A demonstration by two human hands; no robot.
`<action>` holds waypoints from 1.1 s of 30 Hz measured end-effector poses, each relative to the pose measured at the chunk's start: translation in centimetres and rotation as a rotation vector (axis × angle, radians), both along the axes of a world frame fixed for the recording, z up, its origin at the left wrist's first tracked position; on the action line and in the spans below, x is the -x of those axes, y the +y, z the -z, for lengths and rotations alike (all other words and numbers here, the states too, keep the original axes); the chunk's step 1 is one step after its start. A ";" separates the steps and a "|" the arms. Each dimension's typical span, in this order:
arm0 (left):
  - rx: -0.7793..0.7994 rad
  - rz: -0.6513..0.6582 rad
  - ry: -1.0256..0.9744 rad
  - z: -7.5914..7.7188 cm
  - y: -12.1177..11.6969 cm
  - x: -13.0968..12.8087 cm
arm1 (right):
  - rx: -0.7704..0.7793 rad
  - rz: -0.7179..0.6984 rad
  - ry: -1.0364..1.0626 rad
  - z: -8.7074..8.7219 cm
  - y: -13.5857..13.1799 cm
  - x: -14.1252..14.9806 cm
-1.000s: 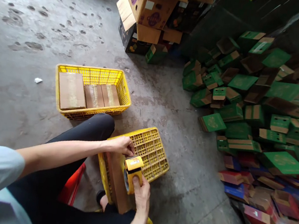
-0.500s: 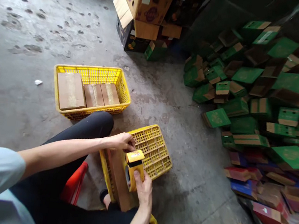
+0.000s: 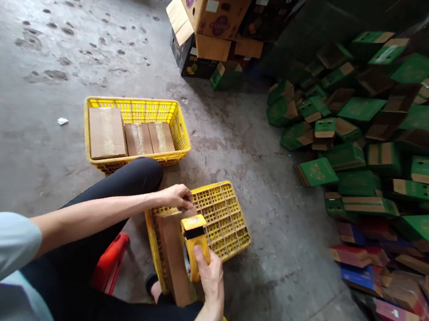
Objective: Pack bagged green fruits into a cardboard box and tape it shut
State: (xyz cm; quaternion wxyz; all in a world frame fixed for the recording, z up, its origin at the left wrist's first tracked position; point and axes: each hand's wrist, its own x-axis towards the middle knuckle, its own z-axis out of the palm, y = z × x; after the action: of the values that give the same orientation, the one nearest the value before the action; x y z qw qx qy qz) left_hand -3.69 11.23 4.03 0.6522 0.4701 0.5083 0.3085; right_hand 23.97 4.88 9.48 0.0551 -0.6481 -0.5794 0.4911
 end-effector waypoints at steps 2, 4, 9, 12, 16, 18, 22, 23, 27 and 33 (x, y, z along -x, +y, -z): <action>-0.017 -0.028 0.039 -0.1 0.0 0.5 | 0.025 -0.016 0.023 0.0 -0.1 -0.3; -0.022 -0.032 0.053 -0.1 0.0 0.9 | 0.034 -0.023 0.031 -0.1 -0.2 -0.5; -0.065 -0.090 0.129 0.4 0.3 2.7 | 0.054 -0.020 0.008 -0.5 -0.3 -0.5; -0.067 -0.110 0.183 1.0 0.4 3.8 | 0.058 -0.023 -0.035 -0.6 -0.2 -0.2; -0.045 -0.134 0.269 2.1 0.3 4.4 | 0.013 -0.064 -0.056 -0.4 0.1 0.7; -0.029 -0.144 0.308 2.7 0.2 4.2 | -0.007 -0.065 -0.063 -0.3 0.3 1.2; 0.006 -0.170 0.359 3.5 -0.1 3.7 | -0.016 -0.070 -0.108 -0.2 0.6 2.2; 0.011 -0.182 0.370 3.7 -0.2 3.5 | -0.019 -0.079 -0.117 -0.3 0.6 2.4; 0.035 -0.241 0.408 4.5 -0.2 2.9 | -0.060 -0.127 -0.154 -0.3 0.8 3.2; 0.100 -0.296 0.392 5.8 -0.4 1.9 | -0.135 -0.127 -0.185 0.3 0.9 3.3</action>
State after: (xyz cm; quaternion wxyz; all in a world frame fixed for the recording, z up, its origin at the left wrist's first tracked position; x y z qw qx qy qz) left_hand -5.55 10.78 -1.73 0.5111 0.4086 0.7032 0.2782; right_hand 20.69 5.76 9.16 0.0136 -0.6473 -0.6536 0.3919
